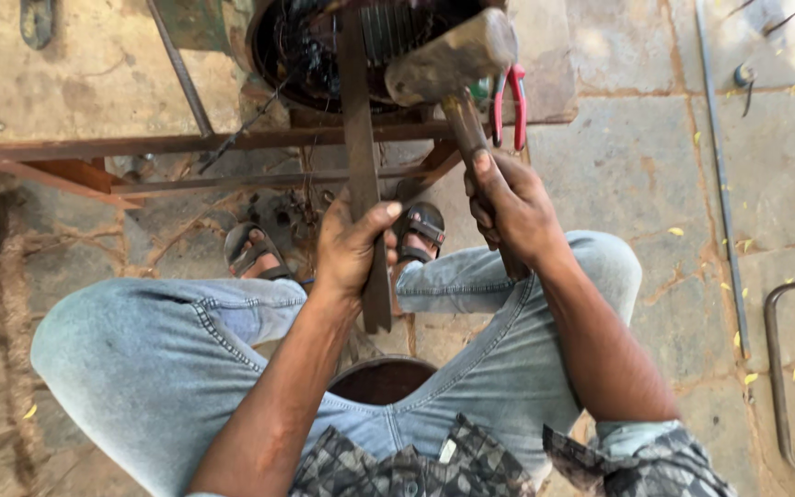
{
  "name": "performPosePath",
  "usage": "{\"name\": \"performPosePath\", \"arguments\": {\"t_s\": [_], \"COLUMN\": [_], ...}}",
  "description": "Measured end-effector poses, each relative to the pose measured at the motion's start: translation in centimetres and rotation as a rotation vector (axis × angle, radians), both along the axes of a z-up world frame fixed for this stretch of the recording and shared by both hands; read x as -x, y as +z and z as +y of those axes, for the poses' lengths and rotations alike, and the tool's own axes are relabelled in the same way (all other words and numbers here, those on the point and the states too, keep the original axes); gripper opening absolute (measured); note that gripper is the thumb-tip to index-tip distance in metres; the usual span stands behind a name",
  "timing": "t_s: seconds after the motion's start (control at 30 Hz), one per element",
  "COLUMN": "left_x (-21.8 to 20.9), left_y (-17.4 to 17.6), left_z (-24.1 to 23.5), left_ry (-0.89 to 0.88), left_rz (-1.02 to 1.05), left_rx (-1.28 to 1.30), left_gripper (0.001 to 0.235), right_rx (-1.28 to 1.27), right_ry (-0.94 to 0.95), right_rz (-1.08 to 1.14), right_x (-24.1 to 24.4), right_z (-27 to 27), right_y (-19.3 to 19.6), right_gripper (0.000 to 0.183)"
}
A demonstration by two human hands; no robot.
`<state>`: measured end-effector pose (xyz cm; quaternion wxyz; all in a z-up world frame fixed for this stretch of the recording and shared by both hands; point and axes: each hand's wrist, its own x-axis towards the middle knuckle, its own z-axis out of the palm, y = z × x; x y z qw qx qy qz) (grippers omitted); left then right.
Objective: The person sits on the ground and uses a metal bar and a hammer to tap and adjust the internal copper windings of a disassembled electric motor. They repeatedly strike the bar to push the windings into place within the stator slots.
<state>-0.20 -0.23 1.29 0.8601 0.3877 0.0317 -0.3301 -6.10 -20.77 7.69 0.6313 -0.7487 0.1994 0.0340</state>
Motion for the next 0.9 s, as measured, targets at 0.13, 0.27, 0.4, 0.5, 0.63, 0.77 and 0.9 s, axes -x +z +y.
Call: {"name": "performPosePath", "arguments": {"t_s": [0.13,0.27,0.4,0.5,0.63,0.77,0.9], "left_x": [1.6,1.6,1.3,1.4,1.9,2.9,2.5], "left_y": [-0.6,-1.0,-0.9,-0.6,-0.5,-0.2,-0.5], "left_z": [0.4,0.1,0.1,0.4,1.4,1.2,0.9], "left_ry": [-0.014,-0.002,-0.019,-0.041,-0.050,-0.014,-0.011], "left_rz": [-0.016,-0.025,-0.003,0.038,0.014,0.012,0.004], "left_rx": [-0.024,-0.053,-0.014,-0.023,-0.098,0.160,-0.021], "left_gripper": [0.043,0.046,0.048,0.049,0.046,0.048,0.045], "right_rx": [0.006,0.054,0.042,0.149,0.100,-0.131,-0.060], "right_ry": [-0.008,0.020,0.059,0.115,0.096,0.014,0.020], "right_rz": [-0.081,-0.180,-0.362,-0.344,0.022,-0.003,-0.219], "right_x": [0.9,0.8,0.7,-0.2,0.5,0.9,1.5], "right_z": [-0.2,-0.6,-0.4,0.2,0.8,0.5,-0.3], "right_y": [-0.4,-0.5,-0.9,-1.6,-0.8,-0.4,-0.6], "right_gripper": [0.048,0.050,0.050,0.050,0.047,0.046,0.049]}}
